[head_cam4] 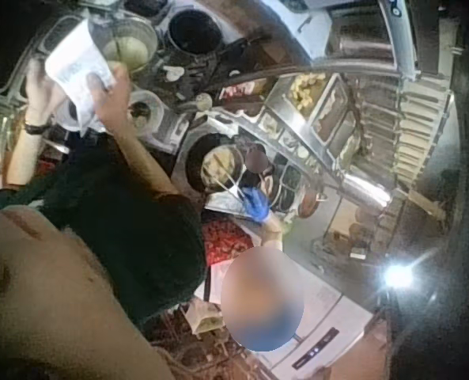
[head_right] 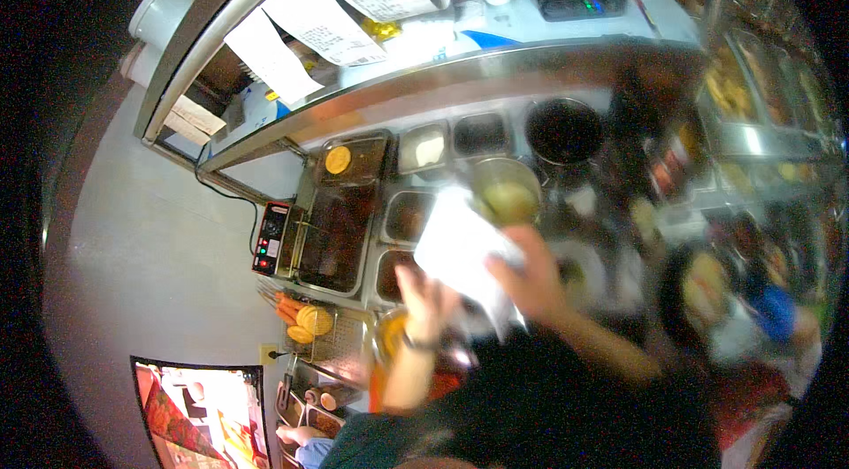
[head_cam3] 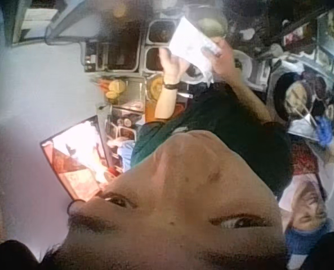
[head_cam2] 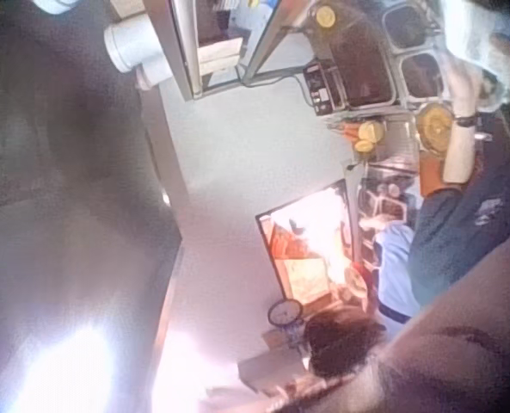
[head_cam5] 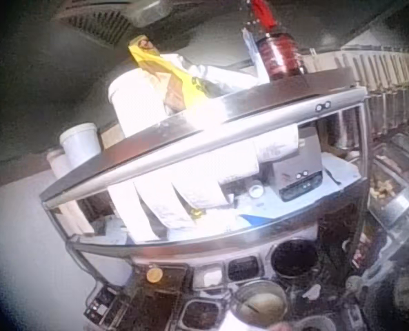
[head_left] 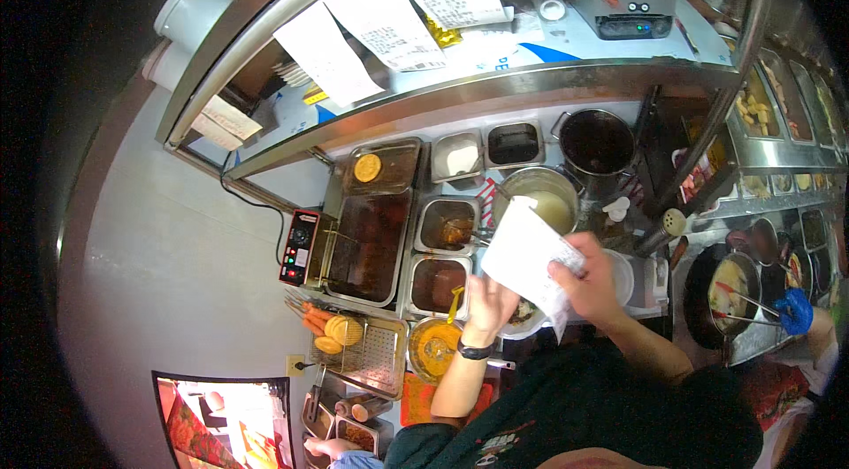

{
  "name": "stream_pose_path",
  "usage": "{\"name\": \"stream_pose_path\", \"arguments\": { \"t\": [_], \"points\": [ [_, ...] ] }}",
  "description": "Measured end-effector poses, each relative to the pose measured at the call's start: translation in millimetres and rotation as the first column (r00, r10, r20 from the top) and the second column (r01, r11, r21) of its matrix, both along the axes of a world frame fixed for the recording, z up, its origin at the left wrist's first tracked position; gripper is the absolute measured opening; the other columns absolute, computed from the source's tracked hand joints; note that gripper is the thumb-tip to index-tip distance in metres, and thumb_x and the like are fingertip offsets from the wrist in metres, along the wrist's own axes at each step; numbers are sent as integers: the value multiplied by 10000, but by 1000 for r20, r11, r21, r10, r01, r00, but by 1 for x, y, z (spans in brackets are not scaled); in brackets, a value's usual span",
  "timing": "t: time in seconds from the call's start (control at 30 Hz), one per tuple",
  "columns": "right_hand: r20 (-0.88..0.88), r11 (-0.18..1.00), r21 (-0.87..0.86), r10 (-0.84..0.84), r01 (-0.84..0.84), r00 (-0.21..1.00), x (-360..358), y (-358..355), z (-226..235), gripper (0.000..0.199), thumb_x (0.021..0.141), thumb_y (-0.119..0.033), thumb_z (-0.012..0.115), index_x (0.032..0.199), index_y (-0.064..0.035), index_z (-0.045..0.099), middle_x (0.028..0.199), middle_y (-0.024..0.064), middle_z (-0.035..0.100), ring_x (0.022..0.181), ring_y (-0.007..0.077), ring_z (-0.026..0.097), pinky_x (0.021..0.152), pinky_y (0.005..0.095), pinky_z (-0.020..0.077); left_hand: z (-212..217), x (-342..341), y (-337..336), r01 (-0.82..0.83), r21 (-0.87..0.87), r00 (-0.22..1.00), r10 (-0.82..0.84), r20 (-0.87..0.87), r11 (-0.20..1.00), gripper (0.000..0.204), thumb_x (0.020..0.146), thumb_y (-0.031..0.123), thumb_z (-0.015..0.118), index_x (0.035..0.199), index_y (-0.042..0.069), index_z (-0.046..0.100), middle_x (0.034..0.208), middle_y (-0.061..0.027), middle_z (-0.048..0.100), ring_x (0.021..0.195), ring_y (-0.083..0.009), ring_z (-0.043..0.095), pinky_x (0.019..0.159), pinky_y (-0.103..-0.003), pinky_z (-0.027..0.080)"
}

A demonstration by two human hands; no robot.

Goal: The person prepares food in a commercial kitchen by reading receipts, wiping the stainless steel counter with a cloth, arranging enoki mushrooms on trays, using tongs to fry items, and using a ladle to add sauces to bowls.

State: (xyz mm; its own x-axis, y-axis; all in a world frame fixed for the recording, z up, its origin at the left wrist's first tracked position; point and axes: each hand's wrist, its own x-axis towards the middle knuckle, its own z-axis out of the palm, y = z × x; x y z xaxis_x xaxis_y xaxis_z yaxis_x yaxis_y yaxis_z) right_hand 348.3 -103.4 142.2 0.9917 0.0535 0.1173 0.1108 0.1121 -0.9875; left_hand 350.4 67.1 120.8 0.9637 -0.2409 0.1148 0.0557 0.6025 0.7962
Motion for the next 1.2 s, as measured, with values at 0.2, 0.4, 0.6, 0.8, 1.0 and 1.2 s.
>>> {"name": "stream_pose_path", "arguments": {
  "t": [0.2,0.4,0.6,0.8,1.0,1.2],
  "points": [
    [-82,979,-157,120,-132,989,0,7,-28,188,831,-103,647,918,-2,514,831,27,587,754,58,527,651,233,438,40,15,4,-110,-396,994,111,-21,912,696,876,232,559,1451,270,169,1444,-201,285,1302,-373,333,1050,-500,314],
    [-40,984,-136,112,-117,993,-11,11,-24,168,826,-83,647,897,-6,515,848,49,593,771,69,541,652,252,453,27,28,29,-606,-185,794,604,-71,774,688,886,-65,481,1433,238,196,1353,-244,394,1193,-343,480,1007,-454,410],
    [65,998,-50,27,-24,998,-19,22,-36,146,827,-59,639,890,-13,515,831,29,581,741,59,531,640,227,440,11,18,30,-436,-466,900,365,-238,770,463,940,350,481,1277,40,417,1369,-227,382,1268,-339,388,1087,-481,285],
    [-81,996,53,76,-72,994,-4,18,-40,180,827,-110,625,935,-21,511,852,48,582,789,84,522,695,251,431,-5,-25,-9,-73,-621,961,-111,-252,780,713,922,539,349,1365,-19,320,1393,-163,388,1276,-301,373,1085,-429,240],
    [-116,983,-35,175,-180,978,-7,10,-49,209,805,-175,636,900,-16,538,860,73,591,822,131,535,737,287,442,1,0,-10,-184,-355,962,94,-256,916,578,955,333,358,1404,-8,232,1425,-159,343,1322,-304,322,1100,-432,253],
    [73,980,-139,155,-144,985,-20,16,-23,141,845,-51,628,906,23,524,822,100,648,752,92,603,654,241,472,4,21,15,-137,-706,982,0,-190,695,396,938,90,430,1333,82,408,1330,-99,485,1231,-275,450,1049,-448,346]
  ]
}}
